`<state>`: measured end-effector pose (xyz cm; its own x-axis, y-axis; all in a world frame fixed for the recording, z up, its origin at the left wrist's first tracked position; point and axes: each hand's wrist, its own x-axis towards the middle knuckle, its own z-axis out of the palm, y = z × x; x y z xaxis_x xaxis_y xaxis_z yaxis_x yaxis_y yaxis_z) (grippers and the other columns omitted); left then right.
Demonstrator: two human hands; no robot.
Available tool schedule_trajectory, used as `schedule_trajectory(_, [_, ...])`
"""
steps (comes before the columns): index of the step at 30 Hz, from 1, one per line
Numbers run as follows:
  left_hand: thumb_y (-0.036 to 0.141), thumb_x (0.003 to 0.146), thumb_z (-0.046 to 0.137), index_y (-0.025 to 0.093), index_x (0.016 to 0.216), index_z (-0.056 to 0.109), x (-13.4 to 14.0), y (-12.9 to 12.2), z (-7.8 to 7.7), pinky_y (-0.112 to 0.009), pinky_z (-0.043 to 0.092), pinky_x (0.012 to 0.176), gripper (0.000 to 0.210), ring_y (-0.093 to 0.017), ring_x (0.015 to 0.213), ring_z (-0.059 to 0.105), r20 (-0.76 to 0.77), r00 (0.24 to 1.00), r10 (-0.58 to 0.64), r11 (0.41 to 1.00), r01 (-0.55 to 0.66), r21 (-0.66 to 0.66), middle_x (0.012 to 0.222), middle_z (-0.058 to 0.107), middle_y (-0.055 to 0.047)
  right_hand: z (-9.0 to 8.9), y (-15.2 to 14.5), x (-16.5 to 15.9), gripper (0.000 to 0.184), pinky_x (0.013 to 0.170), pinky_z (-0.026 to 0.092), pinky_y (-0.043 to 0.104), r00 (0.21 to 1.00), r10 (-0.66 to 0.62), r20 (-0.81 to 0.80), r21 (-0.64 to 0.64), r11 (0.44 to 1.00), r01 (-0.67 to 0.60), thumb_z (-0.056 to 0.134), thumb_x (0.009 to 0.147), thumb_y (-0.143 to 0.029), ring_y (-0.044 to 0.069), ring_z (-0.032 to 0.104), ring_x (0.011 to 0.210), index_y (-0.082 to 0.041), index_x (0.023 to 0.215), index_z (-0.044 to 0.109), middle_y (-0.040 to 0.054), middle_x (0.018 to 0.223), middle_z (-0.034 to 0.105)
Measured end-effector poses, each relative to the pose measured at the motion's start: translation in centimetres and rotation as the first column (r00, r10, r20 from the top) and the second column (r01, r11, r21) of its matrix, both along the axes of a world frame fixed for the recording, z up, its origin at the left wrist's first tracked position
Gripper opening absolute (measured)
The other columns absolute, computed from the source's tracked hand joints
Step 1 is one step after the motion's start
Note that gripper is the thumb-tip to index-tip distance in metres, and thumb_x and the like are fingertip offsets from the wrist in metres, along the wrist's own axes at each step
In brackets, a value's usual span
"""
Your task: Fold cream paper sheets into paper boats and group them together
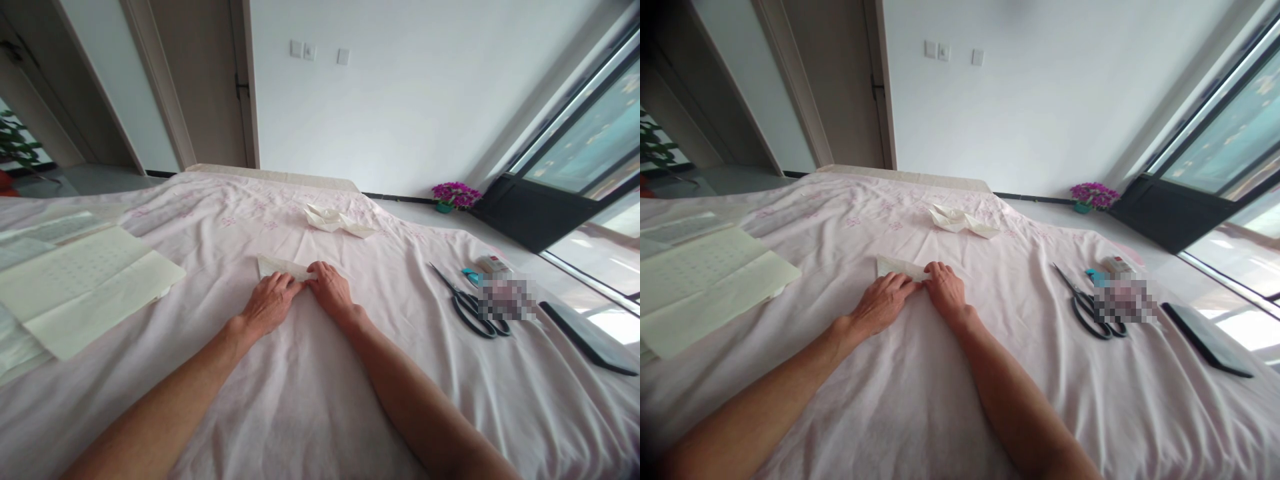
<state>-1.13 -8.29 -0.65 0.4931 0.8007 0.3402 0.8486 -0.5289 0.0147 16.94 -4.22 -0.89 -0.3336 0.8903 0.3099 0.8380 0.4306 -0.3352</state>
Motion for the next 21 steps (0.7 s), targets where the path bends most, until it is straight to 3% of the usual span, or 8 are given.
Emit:
schedule_trajectory(5, [0.015,0.09,0.041,0.036,0.128,0.052,0.2,-0.1,0.1,-0.038,0.039,0.082,0.046,-0.024,0.095,0.048,-0.032,0.999,0.004,1.0,-0.004,0.003,0.107,0.056,-0.007,-0.6,0.3,0.0,0.044,0.08,0.044,0.029,0.99,-0.034,-0.138,-0.009,0.999,0.033,0.053,0.084,-0.016,0.018,0.058,0.096,-0.023,0.127,0.046,0.0052,0.106,0.064])
schedule_trajectory(12, [0.017,0.088,0.047,0.035,0.133,0.049,0.7,-0.3,0.4,-0.037,0.038,0.083,0.049,-0.024,0.097,0.045,-0.061,0.996,0.065,0.998,-0.066,-0.017,0.107,0.053,-0.008,-1.2,0.8,1.0,0.031,0.076,0.046,0.026,0.917,0.011,-0.399,-0.026,0.999,-0.024,0.048,0.086,-0.019,0.014,0.062,0.079,-0.022,0.112,0.063,0.0009,0.09,0.069])
schedule_trajectory(16, [0.014,0.087,0.046,0.032,0.131,0.05,0.8,-0.4,0.1,-0.037,0.039,0.084,0.048,-0.024,0.096,0.046,-0.059,0.996,0.065,0.998,-0.066,-0.004,0.107,0.054,-0.008,-1.4,1.1,1.3,0.025,0.08,0.045,0.025,0.925,0.061,-0.375,-0.042,0.996,-0.083,0.051,0.084,-0.017,0.014,0.063,0.085,-0.022,0.097,0.071,0.0018,0.094,0.07])
schedule_trajectory(21, [0.014,0.085,0.048,0.028,0.125,0.055,0.7,-0.5,0.1,-0.038,0.041,0.084,0.042,-0.024,0.096,0.046,-0.048,0.997,0.055,0.998,-0.056,-0.005,0.105,0.055,-0.008,-1.6,1.5,1.5,0.021,0.079,0.045,0.024,0.943,0.086,-0.322,-0.08,0.99,-0.117,0.059,0.083,-0.019,0.014,0.062,0.084,-0.023,0.097,0.073,0.0015,0.092,0.068])
